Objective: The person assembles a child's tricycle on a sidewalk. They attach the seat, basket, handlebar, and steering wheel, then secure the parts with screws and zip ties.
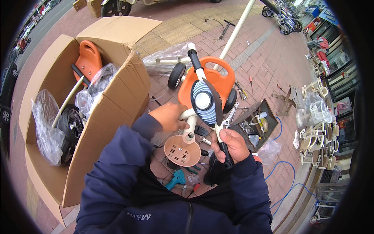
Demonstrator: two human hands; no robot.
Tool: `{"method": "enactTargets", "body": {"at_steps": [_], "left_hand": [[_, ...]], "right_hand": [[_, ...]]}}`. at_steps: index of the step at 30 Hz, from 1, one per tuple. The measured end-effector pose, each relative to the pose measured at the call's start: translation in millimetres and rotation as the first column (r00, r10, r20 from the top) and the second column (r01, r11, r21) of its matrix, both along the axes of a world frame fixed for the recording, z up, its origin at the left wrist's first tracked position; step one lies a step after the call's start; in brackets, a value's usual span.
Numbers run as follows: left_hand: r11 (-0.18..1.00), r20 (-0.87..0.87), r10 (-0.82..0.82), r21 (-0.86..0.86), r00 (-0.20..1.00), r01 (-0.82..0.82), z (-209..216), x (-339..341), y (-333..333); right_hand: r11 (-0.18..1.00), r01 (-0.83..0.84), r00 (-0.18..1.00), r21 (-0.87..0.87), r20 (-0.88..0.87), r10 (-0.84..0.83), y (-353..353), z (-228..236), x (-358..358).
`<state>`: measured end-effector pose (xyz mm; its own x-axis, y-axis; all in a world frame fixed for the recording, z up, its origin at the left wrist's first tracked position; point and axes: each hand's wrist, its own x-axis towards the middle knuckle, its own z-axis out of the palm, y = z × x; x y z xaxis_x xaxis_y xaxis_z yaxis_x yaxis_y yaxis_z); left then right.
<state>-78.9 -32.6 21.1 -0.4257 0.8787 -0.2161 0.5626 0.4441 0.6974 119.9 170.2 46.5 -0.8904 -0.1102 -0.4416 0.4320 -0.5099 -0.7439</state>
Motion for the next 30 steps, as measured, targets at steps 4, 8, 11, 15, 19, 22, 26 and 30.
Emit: {"method": "enactTargets", "body": {"at_steps": [4, 8, 11, 15, 19, 22, 26, 30], "left_hand": [[0.994, 0.353, -0.107, 0.065, 0.929, 0.089, 10.2, -8.7, -13.4], [0.996, 0.196, -0.076, 0.058, 0.978, 0.066, 6.4, -15.2, -24.6], [0.996, 0.105, -0.011, 0.085, 0.994, 0.002, -5.4, -8.1, -18.0], [0.987, 0.08, 0.0, 0.162, 0.997, -0.013, -20.1, 0.9, -6.0], [0.969, 0.133, 0.01, 0.244, 0.991, -0.042, -33.1, 13.1, 13.6], [0.963, 0.324, 0.024, 0.247, 0.946, -0.109, -37.4, 19.0, 22.7], [0.936, 0.143, -0.038, 0.352, 0.989, -0.015, -37.4, 26.7, 30.2], [0.942, 0.189, -0.036, 0.335, 0.981, -0.03, -37.5, 27.8, 34.6]], "right_hand": [[0.999, -0.011, 0.999, 0.033, -0.049, 0.012, 13.0, 1.0, 6.2], [0.999, 0.014, 0.99, -0.05, -0.136, -0.021, 22.4, 4.9, 10.2], [0.936, -0.057, 0.995, 0.348, -0.063, 0.084, 24.1, 7.5, 5.9], [0.221, 0.12, 0.974, 0.968, -0.157, 0.162, 19.2, -3.0, -8.4], [-0.016, 0.269, 0.958, 0.963, -0.266, 0.104, 18.9, -14.6, -20.9], [-0.112, 0.301, 0.951, 0.947, -0.29, 0.105, 26.0, -8.6, -22.3], [-0.22, 0.32, 0.946, 0.922, -0.295, 0.138, 27.9, 6.4, -18.3], [-0.283, 0.363, 0.931, 0.888, -0.335, 0.142, 24.2, 15.2, -12.4]]}}
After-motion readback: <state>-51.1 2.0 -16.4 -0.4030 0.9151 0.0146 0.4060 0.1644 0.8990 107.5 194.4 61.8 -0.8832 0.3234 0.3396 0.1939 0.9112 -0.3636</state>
